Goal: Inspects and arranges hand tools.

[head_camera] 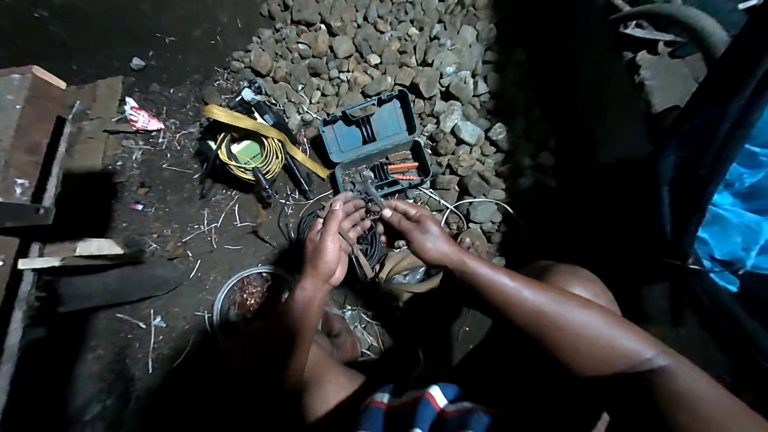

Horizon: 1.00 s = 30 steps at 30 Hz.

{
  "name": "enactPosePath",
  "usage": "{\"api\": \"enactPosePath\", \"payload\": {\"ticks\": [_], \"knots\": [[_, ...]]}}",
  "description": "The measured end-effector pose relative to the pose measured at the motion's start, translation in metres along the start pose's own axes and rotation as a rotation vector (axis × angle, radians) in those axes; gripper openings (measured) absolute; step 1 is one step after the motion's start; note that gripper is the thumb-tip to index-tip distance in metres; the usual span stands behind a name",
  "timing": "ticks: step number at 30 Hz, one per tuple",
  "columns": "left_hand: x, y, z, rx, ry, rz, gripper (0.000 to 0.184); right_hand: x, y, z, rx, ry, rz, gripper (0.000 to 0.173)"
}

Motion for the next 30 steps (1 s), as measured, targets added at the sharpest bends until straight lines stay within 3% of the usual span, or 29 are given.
{"api": "enactPosePath", "payload": {"ticks": [3,7,18,26,30], "knots": [[0.007,0.016,-0.003,-0.104,-0.025,-0.048,0.047,0.010,-0.015,-0.005,-0.126,-0.070,-0.382,0.029],[0.011,0.036,-0.005,-0.115,0.011,-0.062,0.051,0.023,-0.027,-0.010,-0.186,-0.093,-0.587,0.034],[0.010,0.040,-0.002,-0.134,-0.001,-0.052,0.052,0.028,-0.037,-0.014,-0.243,-0.034,-0.640,0.037],[0.012,0.039,-0.006,-0.213,0.056,0.040,0.045,0.020,-0.027,-0.007,-0.242,-0.051,-0.560,0.027],[0.014,0.045,-0.009,-0.197,0.023,0.065,0.042,0.015,-0.020,-0.003,-0.257,-0.028,-0.650,0.028]]}}
Point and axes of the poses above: each hand's wrist, its own z-axis towards the middle knuckle, its own x-axis out of the palm, y = z × x, the point moved 1 cm from there along z, towards the middle knuckle, and after that the axes turned 7 degrees about -y, right-handed, at the moved point
